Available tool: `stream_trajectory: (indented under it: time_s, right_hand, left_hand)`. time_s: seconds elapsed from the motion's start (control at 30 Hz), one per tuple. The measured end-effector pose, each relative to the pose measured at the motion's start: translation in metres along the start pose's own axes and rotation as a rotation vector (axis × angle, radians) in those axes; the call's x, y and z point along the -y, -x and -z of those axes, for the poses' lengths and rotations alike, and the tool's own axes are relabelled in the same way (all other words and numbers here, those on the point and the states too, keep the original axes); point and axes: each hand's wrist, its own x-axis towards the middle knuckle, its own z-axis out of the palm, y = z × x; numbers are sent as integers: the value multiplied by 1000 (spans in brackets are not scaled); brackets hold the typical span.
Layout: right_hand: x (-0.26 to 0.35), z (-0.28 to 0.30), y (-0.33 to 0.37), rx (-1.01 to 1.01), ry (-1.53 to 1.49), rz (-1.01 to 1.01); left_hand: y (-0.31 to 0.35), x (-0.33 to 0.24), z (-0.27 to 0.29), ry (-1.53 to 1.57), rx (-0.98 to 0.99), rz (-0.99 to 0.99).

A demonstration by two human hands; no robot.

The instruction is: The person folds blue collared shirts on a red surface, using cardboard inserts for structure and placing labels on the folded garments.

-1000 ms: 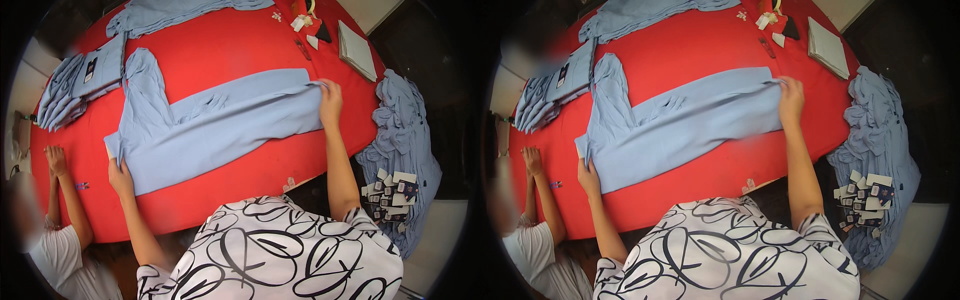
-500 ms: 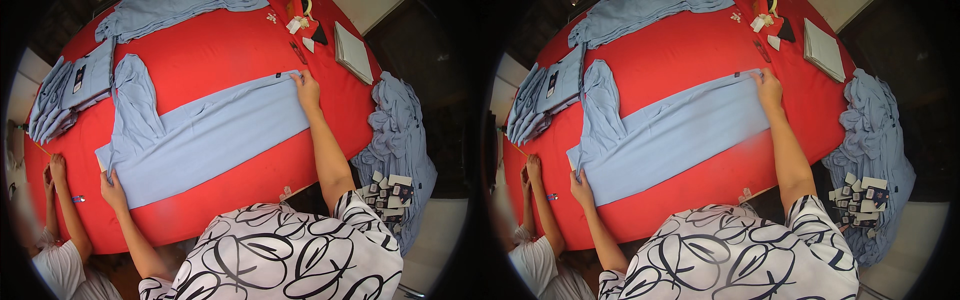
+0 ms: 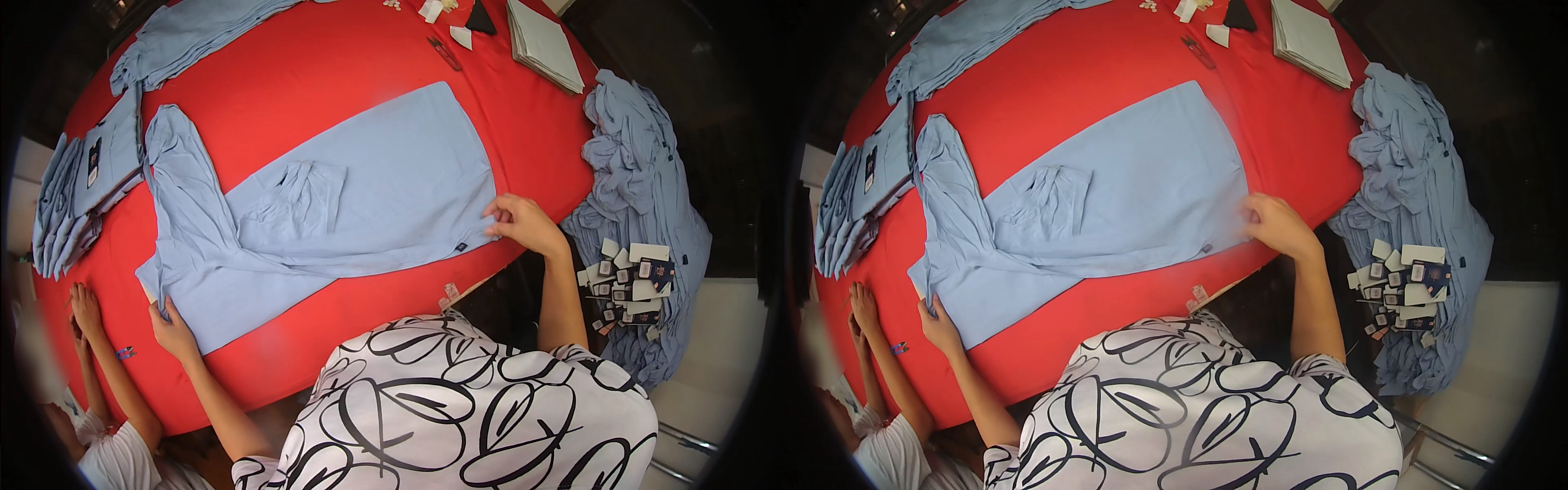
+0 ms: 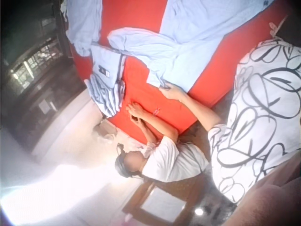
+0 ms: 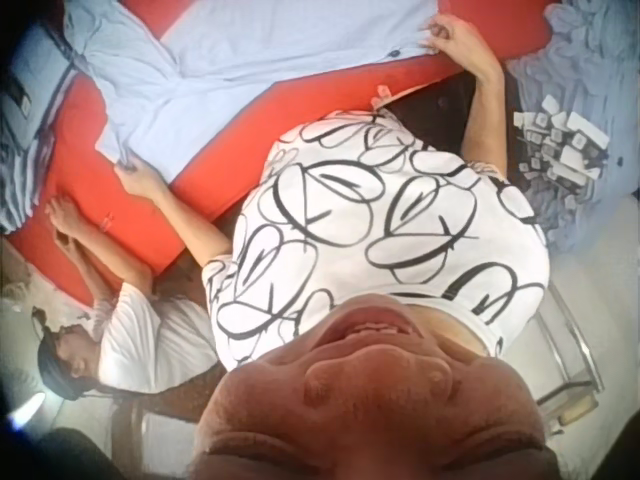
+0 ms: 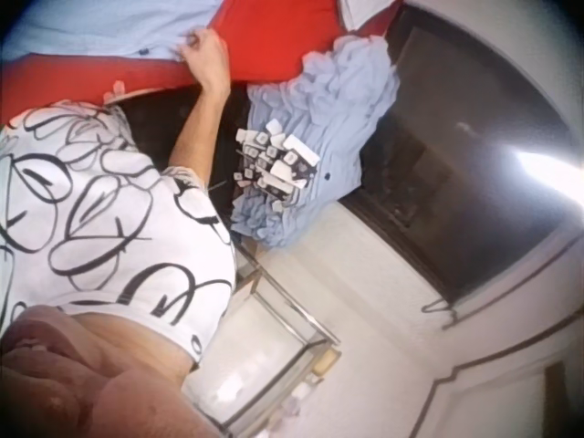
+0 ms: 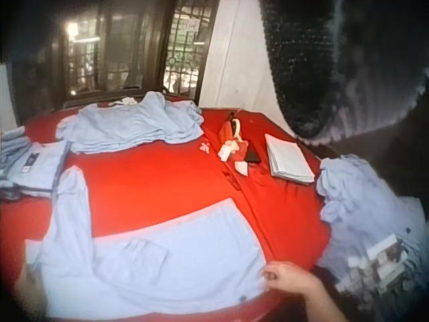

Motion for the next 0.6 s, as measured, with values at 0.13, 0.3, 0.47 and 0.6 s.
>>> stream_trajectory:
  time_s: [0.13, 0.3, 0.47, 0.6]
  right_hand:
    - [31, -17, -36, -396, -123, 56]
    - [2, -30, -101, -861, 71, 86]
    - [-2, -28, -129, -840, 15, -49]
    - [-22, -11, -126, -828, -316, -174]
  left_hand:
    - [1, 5, -1, -19, -25, -50]
    - [-1, 5, -3, 28, -16, -45]
    - [1, 3, -3, 37, -61, -88]
    - [-1, 4, -4, 1, -47, -98]
